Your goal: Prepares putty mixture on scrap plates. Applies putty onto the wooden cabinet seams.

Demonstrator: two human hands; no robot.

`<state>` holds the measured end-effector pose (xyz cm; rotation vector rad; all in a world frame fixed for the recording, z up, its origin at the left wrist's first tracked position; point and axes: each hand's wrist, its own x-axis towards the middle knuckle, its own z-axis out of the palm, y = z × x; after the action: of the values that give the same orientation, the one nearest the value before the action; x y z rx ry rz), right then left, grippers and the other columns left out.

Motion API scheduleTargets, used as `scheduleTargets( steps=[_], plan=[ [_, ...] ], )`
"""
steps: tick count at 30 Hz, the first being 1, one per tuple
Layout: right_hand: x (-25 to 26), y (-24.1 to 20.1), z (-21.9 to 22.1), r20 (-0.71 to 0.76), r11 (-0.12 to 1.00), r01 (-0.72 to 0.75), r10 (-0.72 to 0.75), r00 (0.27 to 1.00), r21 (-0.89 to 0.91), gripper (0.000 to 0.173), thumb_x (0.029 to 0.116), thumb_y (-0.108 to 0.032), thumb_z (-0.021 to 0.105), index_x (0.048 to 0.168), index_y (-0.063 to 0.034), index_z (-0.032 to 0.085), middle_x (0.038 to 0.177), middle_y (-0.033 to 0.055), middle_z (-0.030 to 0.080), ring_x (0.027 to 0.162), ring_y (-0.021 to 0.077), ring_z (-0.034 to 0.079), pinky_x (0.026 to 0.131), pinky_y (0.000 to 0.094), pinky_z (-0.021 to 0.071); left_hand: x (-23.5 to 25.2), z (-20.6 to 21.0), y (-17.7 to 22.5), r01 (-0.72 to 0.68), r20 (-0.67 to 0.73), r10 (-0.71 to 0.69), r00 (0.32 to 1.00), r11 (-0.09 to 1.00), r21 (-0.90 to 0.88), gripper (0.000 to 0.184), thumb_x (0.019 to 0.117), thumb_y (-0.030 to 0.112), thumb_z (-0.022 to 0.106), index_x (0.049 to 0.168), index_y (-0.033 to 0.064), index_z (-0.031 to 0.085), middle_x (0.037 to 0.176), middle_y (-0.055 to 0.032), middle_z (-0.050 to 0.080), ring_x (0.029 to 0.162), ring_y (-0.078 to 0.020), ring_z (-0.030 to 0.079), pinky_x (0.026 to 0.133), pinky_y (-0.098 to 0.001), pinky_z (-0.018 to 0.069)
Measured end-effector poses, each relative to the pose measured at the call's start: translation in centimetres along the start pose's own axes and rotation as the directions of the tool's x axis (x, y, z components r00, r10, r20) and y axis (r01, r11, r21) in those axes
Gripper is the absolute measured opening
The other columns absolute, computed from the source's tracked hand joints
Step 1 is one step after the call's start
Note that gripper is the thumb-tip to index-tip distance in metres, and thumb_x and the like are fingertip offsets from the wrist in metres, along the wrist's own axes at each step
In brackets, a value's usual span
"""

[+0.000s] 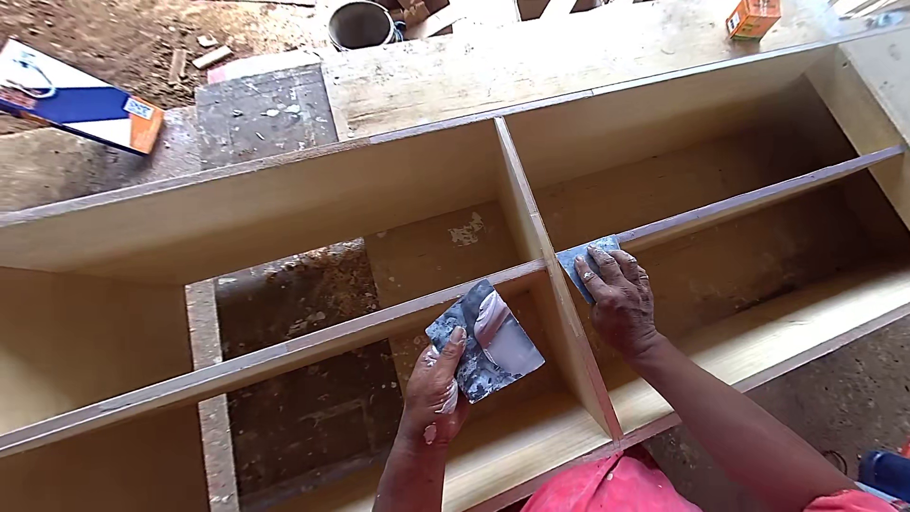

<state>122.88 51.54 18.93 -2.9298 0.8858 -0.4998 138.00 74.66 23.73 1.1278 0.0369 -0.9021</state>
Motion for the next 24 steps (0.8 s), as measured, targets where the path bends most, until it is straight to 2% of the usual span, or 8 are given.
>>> scheduleTargets(
  steps=[4, 7, 10, 14, 18, 20, 22, 24],
  plan=[
    [-0.9, -0.4, 1.1, 0.031, 1.0, -0.006, 0.007, 1.0, -0.029, 0.057, 0.0857, 0.001, 0.064, 0.138, -0.0227, 0.067, 0.149, 0.0074, 0.057, 0.138, 0.0339, 0.05, 0.109, 0.0528, 0.0429, -0.1, 0.0, -0.2, 0.002, -0.02, -0.002, 1.0, 1.0, 0.007, 0.027, 0.1092, 0.012, 0.038, 0.122, -0.0028, 0.058, 0.105, -0.0163, 0.073, 0.096, -0.0225, 0.074, 0.086, -0.04, 0.0629],
    [-1.5, -0.1, -0.7, 0.061, 1.0, -0.001, 0.002, 0.998, -0.014, 0.056, 0.0828, 0.002, 0.066, 0.133, -0.022, 0.07, 0.146, 0.0077, 0.059, 0.137, 0.0329, 0.051, 0.109, 0.0529, 0.0432, -0.2, 0.1, -0.1, 0.005, -0.024, -0.005, 1.0, 1.0, 0.017, 0.028, 0.1096, 0.012, 0.038, 0.123, -0.0033, 0.057, 0.108, -0.0169, 0.073, 0.097, -0.023, 0.074, 0.086, -0.0404, 0.0628],
    [-1.3, 0.0, -2.0, 0.023, 1.0, -0.014, 0.014, 1.0, 0.0, 0.055, 0.0813, 0.002, 0.066, 0.13, -0.0226, 0.072, 0.143, 0.0088, 0.062, 0.137, 0.034, 0.052, 0.109, 0.0537, 0.0429, -0.1, 0.3, 0.0, 0.001, -0.023, -0.001, 1.0, 1.0, 0.018, 0.029, 0.1095, 0.013, 0.037, 0.122, -0.0028, 0.058, 0.106, -0.0162, 0.074, 0.095, -0.0224, 0.074, 0.085, -0.0399, 0.0631],
    [0.1, -0.5, -0.5, 0.022, 0.999, -0.045, 0.045, 0.999, 0.01, 0.056, 0.0848, 0.002, 0.066, 0.135, -0.0226, 0.069, 0.147, 0.0106, 0.058, 0.14, 0.0351, 0.049, 0.111, 0.0549, 0.0414, -0.1, 0.7, -0.1, -0.002, -0.013, 0.002, 1.0, 1.0, 0.019, 0.028, 0.1094, 0.012, 0.038, 0.122, -0.0028, 0.058, 0.104, -0.0158, 0.073, 0.094, -0.0222, 0.074, 0.085, -0.0396, 0.0631],
    [-0.9, 0.0, 0.0, 0.074, 1.0, -0.016, 0.015, 0.997, 0.009, 0.057, 0.0831, 0.002, 0.067, 0.134, -0.0227, 0.069, 0.146, 0.0088, 0.059, 0.138, 0.0334, 0.05, 0.109, 0.0539, 0.0438, -0.6, 1.0, 0.0, -0.012, -0.006, 0.012, 1.0, 1.0, -0.003, 0.026, 0.109, 0.011, 0.039, 0.119, -0.0028, 0.059, 0.102, -0.0152, 0.074, 0.092, -0.0214, 0.075, 0.083, -0.0381, 0.0636],
    [-2.0, 1.0, -2.3, 0.132, 0.993, -0.046, 0.032, 0.991, 0.105, 0.051, 0.0838, 0.003, 0.064, 0.127, -0.022, 0.073, 0.14, 0.0071, 0.064, 0.135, 0.0333, 0.054, 0.105, 0.056, 0.048, -0.9, 0.9, 0.0, -0.015, -0.003, 0.015, 1.0, 1.0, -0.004, 0.027, 0.1094, 0.012, 0.038, 0.119, -0.0023, 0.059, 0.101, -0.0141, 0.074, 0.092, -0.0202, 0.075, 0.083, -0.0372, 0.0634],
    [-2.9, 2.3, -4.7, 0.095, 0.925, -0.1, 0.069, 0.993, 0.366, 0.047, 0.089, 0.004, 0.055, 0.127, -0.017, 0.074, 0.135, 0.0065, 0.067, 0.13, 0.0275, 0.058, 0.106, 0.0483, 0.05, -0.7, 1.1, 0.0, -0.012, 0.015, 0.012, 1.0, 1.0, -0.006, 0.028, 0.11, 0.013, 0.037, 0.121, -0.0022, 0.058, 0.102, -0.0143, 0.074, 0.093, -0.0203, 0.074, 0.084, -0.0378, 0.0633],
    [-3.4, 2.7, -7.4, 0.068, 0.674, -0.11, 0.087, 0.994, 0.73, 0.04, 0.0998, -0.002, 0.049, 0.134, -0.0084, 0.068, 0.137, 0.0088, 0.065, 0.13, 0.0216, 0.059, 0.109, 0.0398, 0.0512, -0.6, 2.0, -0.4, -0.006, 0.042, 0.007, 0.999, 1.0, -0.029, 0.03, 0.1103, 0.014, 0.037, 0.123, -0.003, 0.057, 0.104, -0.0152, 0.074, 0.094, -0.0217, 0.074, 0.084, -0.0395, 0.0632]
  ],
)
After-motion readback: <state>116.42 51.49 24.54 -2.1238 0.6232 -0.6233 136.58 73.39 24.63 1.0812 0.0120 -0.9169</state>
